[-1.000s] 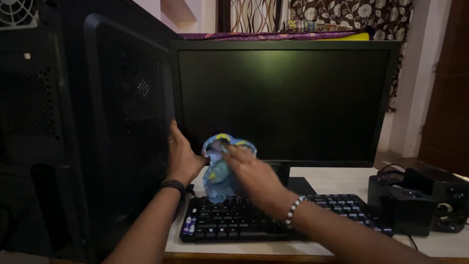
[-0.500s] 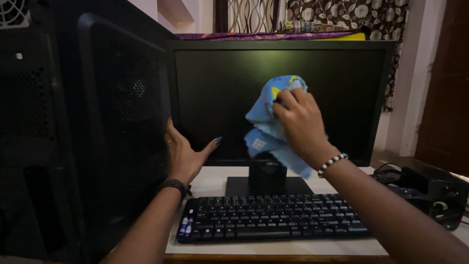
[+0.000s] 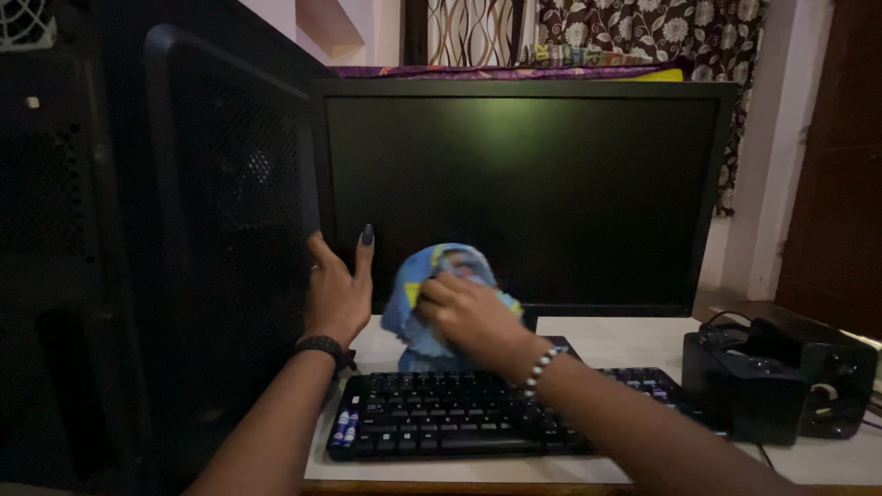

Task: The person wipes a computer monitor screen, keyboard, and desk surface using a blue patterned cloth. They move the keyboard aside to clean underneath, then return it to its original position.

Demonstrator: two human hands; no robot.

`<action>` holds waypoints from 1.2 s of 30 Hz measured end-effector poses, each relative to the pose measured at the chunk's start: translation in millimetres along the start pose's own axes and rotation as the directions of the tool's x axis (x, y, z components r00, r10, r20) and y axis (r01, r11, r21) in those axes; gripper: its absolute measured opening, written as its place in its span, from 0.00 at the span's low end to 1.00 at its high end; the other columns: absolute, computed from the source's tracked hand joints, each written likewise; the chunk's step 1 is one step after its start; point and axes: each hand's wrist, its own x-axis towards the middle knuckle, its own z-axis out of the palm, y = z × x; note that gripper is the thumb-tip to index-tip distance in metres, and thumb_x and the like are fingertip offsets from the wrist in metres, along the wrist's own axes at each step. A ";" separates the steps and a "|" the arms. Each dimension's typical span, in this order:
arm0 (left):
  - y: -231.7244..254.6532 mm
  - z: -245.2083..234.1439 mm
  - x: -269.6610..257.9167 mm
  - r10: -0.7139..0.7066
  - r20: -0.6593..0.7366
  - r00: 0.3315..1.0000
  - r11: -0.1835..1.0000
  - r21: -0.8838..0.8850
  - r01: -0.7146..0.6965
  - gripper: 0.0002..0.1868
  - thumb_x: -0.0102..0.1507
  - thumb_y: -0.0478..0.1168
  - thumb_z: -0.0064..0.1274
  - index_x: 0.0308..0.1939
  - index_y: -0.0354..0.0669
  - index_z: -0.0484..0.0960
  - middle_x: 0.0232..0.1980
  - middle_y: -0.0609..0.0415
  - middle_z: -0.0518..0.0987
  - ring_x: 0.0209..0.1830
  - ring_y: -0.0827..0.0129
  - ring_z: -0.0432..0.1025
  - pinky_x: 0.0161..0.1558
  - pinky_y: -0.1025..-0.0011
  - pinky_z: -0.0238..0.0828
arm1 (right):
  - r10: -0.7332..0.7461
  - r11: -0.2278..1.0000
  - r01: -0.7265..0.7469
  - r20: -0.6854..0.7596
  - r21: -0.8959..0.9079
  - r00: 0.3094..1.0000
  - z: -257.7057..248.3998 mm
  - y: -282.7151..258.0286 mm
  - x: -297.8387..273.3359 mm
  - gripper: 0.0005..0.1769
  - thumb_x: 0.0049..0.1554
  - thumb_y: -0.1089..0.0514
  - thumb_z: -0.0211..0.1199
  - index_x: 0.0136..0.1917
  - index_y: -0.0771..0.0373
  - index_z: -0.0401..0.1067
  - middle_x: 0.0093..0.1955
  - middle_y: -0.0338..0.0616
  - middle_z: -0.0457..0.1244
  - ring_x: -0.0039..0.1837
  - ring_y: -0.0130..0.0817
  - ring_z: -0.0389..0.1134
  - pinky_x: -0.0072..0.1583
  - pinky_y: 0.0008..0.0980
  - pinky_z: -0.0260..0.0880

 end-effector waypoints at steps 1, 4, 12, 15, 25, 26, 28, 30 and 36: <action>0.4 -1.0 -0.2 0.014 0.004 1.000 1.000 -0.004 -0.014 0.43 0.66 0.67 0.29 0.77 0.50 0.39 0.61 0.29 0.74 0.54 0.40 0.78 0.53 0.50 0.80 | -0.001 1.000 0.001 0.021 0.026 1.000 2.7 -5.4 6.3 0.23 0.44 0.60 0.72 0.55 0.60 0.78 0.60 0.49 0.65 0.62 0.42 0.65 0.65 0.45 0.66; -3.3 -3.0 2.8 0.073 -0.007 0.997 0.997 -0.014 -0.073 0.45 0.66 0.70 0.28 0.76 0.45 0.40 0.61 0.26 0.73 0.56 0.37 0.75 0.55 0.48 0.76 | 0.011 0.990 -0.021 0.071 0.141 0.997 7.8 -23.1 23.9 0.21 0.48 0.65 0.69 0.56 0.62 0.77 0.63 0.48 0.64 0.65 0.40 0.64 0.67 0.40 0.66; -20.5 2.6 19.6 0.067 0.020 0.998 0.997 -0.051 -0.066 0.51 0.64 0.76 0.23 0.75 0.39 0.48 0.59 0.27 0.75 0.58 0.39 0.74 0.57 0.47 0.72 | 0.003 0.956 -0.045 0.144 0.290 0.990 -2.9 -47.3 51.8 0.14 0.51 0.64 0.67 0.52 0.66 0.76 0.66 0.53 0.60 0.69 0.43 0.61 0.70 0.41 0.60; -24.3 2.7 20.5 0.093 0.028 0.995 0.995 -0.032 -0.092 0.50 0.66 0.76 0.24 0.73 0.36 0.54 0.54 0.27 0.80 0.54 0.43 0.77 0.58 0.51 0.74 | -0.004 0.953 -0.080 0.275 0.292 0.961 -13.8 -36.3 49.5 0.17 0.50 0.61 0.68 0.53 0.67 0.75 0.64 0.52 0.61 0.67 0.44 0.62 0.68 0.42 0.63; -26.0 -8.2 21.2 0.138 0.122 0.983 0.990 -0.020 -0.137 0.52 0.65 0.70 0.35 0.76 0.32 0.41 0.47 0.36 0.78 0.40 0.57 0.79 0.42 0.59 0.79 | 0.292 0.929 -0.363 0.469 0.066 0.833 -54.7 19.1 2.1 0.13 0.57 0.55 0.64 0.55 0.59 0.76 0.52 0.46 0.70 0.45 0.32 0.73 0.47 0.32 0.76; -26.2 -13.4 21.8 0.122 0.163 0.979 0.992 0.020 -0.127 0.52 0.65 0.69 0.36 0.76 0.31 0.41 0.46 0.36 0.80 0.39 0.58 0.80 0.42 0.60 0.80 | 0.313 0.932 -0.363 0.452 0.026 0.835 -58.2 26.9 -7.0 0.15 0.54 0.53 0.66 0.54 0.58 0.76 0.52 0.45 0.70 0.45 0.32 0.73 0.48 0.32 0.75; -27.9 -21.0 18.3 0.107 0.223 0.969 0.990 0.070 -0.126 0.52 0.65 0.67 0.37 0.77 0.30 0.40 0.45 0.37 0.81 0.37 0.60 0.81 0.41 0.62 0.81 | 0.403 0.894 -0.447 0.511 -0.041 0.759 -62.9 44.1 -24.7 0.16 0.55 0.52 0.66 0.56 0.56 0.75 0.50 0.44 0.71 0.45 0.31 0.73 0.48 0.31 0.76; -31.2 -28.5 14.5 0.114 0.262 0.958 0.986 0.089 -0.142 0.50 0.65 0.65 0.37 0.77 0.31 0.39 0.46 0.39 0.80 0.36 0.63 0.80 0.38 0.64 0.81 | 0.443 0.878 -0.471 0.512 -0.084 0.736 -65.6 60.7 -45.9 0.18 0.54 0.50 0.66 0.57 0.55 0.74 0.50 0.45 0.71 0.44 0.32 0.73 0.48 0.31 0.76; -45.0 -33.9 17.0 0.177 0.256 0.950 0.949 0.213 -0.234 0.45 0.65 0.56 0.49 0.75 0.31 0.49 0.47 0.41 0.79 0.33 0.66 0.76 0.35 0.68 0.78 | 0.390 0.921 -0.332 0.434 -0.206 0.812 -58.7 99.1 -97.1 0.23 0.53 0.48 0.65 0.59 0.57 0.73 0.55 0.45 0.69 0.46 0.36 0.74 0.47 0.35 0.77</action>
